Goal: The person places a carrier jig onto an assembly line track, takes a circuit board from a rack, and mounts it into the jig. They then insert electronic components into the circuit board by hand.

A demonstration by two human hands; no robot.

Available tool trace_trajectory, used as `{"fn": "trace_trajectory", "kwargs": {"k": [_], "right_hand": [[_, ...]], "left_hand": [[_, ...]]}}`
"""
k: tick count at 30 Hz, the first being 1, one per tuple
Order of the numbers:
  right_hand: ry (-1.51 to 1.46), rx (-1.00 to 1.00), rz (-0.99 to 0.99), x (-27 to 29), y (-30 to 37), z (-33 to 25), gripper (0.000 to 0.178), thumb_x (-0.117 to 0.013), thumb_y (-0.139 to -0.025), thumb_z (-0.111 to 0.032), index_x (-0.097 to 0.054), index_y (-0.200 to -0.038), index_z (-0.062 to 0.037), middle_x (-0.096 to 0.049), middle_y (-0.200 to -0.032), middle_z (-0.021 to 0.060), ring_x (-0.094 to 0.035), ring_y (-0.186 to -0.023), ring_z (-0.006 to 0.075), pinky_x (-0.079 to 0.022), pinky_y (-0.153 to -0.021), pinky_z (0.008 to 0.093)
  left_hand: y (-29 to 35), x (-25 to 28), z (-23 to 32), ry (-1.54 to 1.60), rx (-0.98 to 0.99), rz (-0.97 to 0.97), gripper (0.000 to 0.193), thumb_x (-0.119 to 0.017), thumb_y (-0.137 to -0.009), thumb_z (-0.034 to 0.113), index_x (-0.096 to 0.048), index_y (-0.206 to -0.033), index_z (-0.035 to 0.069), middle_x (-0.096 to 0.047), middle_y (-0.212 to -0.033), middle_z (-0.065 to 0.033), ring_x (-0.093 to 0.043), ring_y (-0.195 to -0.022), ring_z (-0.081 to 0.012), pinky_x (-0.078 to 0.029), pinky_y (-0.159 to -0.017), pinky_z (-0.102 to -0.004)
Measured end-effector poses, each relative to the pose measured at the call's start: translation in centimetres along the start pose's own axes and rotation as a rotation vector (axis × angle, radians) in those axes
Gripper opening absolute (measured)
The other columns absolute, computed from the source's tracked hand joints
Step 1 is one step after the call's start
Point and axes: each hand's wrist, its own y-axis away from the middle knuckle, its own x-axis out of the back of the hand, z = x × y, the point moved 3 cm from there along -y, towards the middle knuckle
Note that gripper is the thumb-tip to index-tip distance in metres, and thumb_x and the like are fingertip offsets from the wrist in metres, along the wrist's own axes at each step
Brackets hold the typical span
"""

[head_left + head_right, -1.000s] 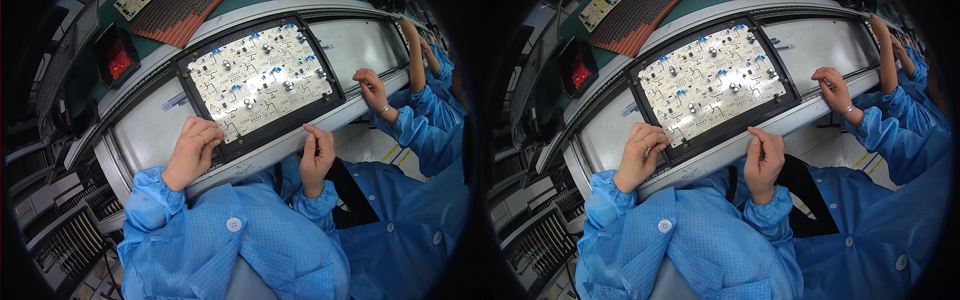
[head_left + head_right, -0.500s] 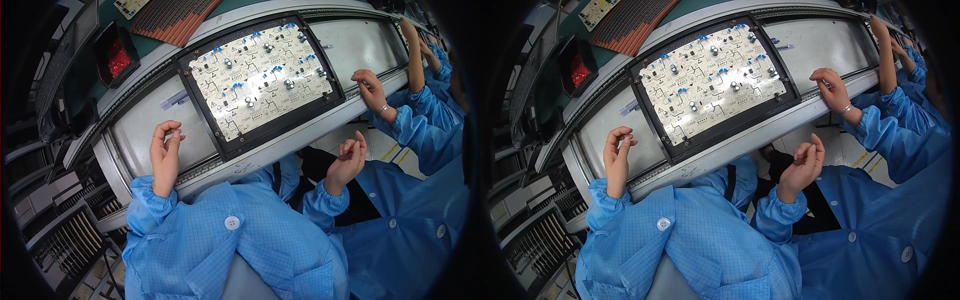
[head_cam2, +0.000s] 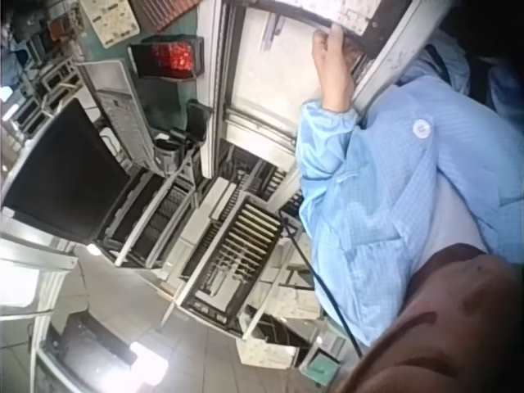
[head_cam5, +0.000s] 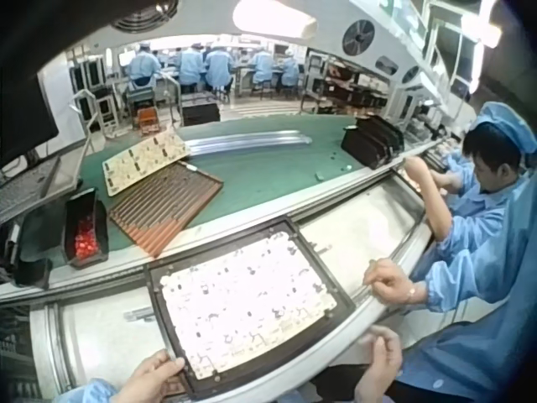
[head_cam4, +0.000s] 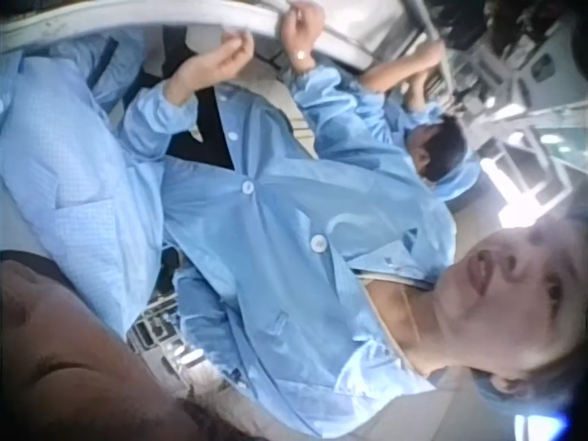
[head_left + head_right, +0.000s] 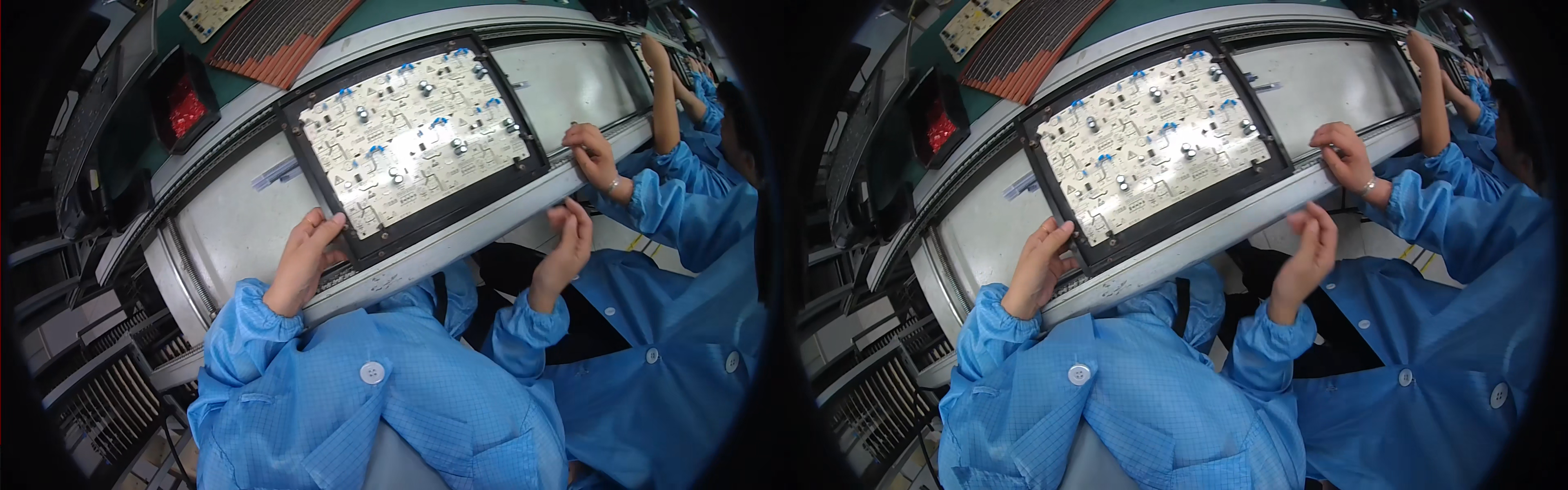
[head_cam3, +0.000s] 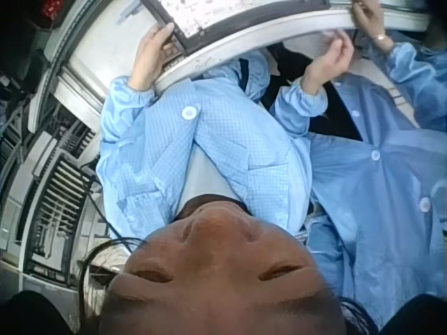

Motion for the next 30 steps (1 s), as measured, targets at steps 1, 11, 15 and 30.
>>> {"fn": "trace_trajectory", "kwargs": {"k": [1, 11, 15, 30], "right_hand": [[0.014, 0.064, -0.049, -1.4, -1.1, -0.6, 0.027, -0.045, -0.101, -0.012, -0.059, -0.117, 0.0035, -0.065, -0.101, 0.0101, -0.059, -0.095, 0.0145, -0.045, -0.087, 0.027], [0.383, 0.203, -0.462, -7.0, -10.6, 0.4, 0.047, -0.038, -0.104, -0.032, -0.058, -0.122, 0.0063, -0.065, -0.112, 0.0236, -0.062, -0.102, 0.0332, -0.045, -0.09, 0.0347], [0.343, 0.045, -0.656, -7.7, -11.6, 0.1, 0.057, -0.035, -0.105, -0.04, -0.058, -0.12, 0.0097, -0.067, -0.105, 0.0222, -0.062, -0.1, 0.0267, -0.044, -0.09, 0.0323], [0.488, 0.045, -0.706, -8.3, -11.6, -0.5, 0.067, -0.03, -0.105, -0.047, -0.057, -0.122, 0.0115, -0.065, -0.113, 0.0236, -0.061, -0.11, 0.0265, -0.043, -0.098, 0.0322]], "left_hand": [[-0.2, 0.1, -0.1, 0.017, -0.014, 0.046, 0.03, -0.054, -0.099, 0.023, -0.052, -0.12, 0.003, -0.064, -0.112, -0.0065, -0.063, -0.096, -0.0129, -0.052, -0.077, -0.0279], [0.3, -0.1, 0.8, -0.126, -0.012, 0.079, 0.031, -0.053, -0.1, 0.027, -0.051, -0.124, 0.007, -0.065, -0.113, -0.0018, -0.061, -0.093, -0.0062, -0.048, -0.074, -0.0224], [0.7, -0.4, 1.0, -0.126, 0.032, 0.148, 0.03, -0.054, -0.1, 0.026, -0.053, -0.123, 0.008, -0.065, -0.112, -0.0005, -0.061, -0.094, -0.0054, -0.048, -0.076, -0.0225], [1.2, 0.6, 1.3, -0.148, -0.047, 0.189, 0.032, -0.054, -0.1, 0.031, -0.056, -0.118, 0.004, -0.065, -0.1, -0.0017, -0.061, -0.091, -0.0091, -0.05, -0.082, -0.0269]]}}
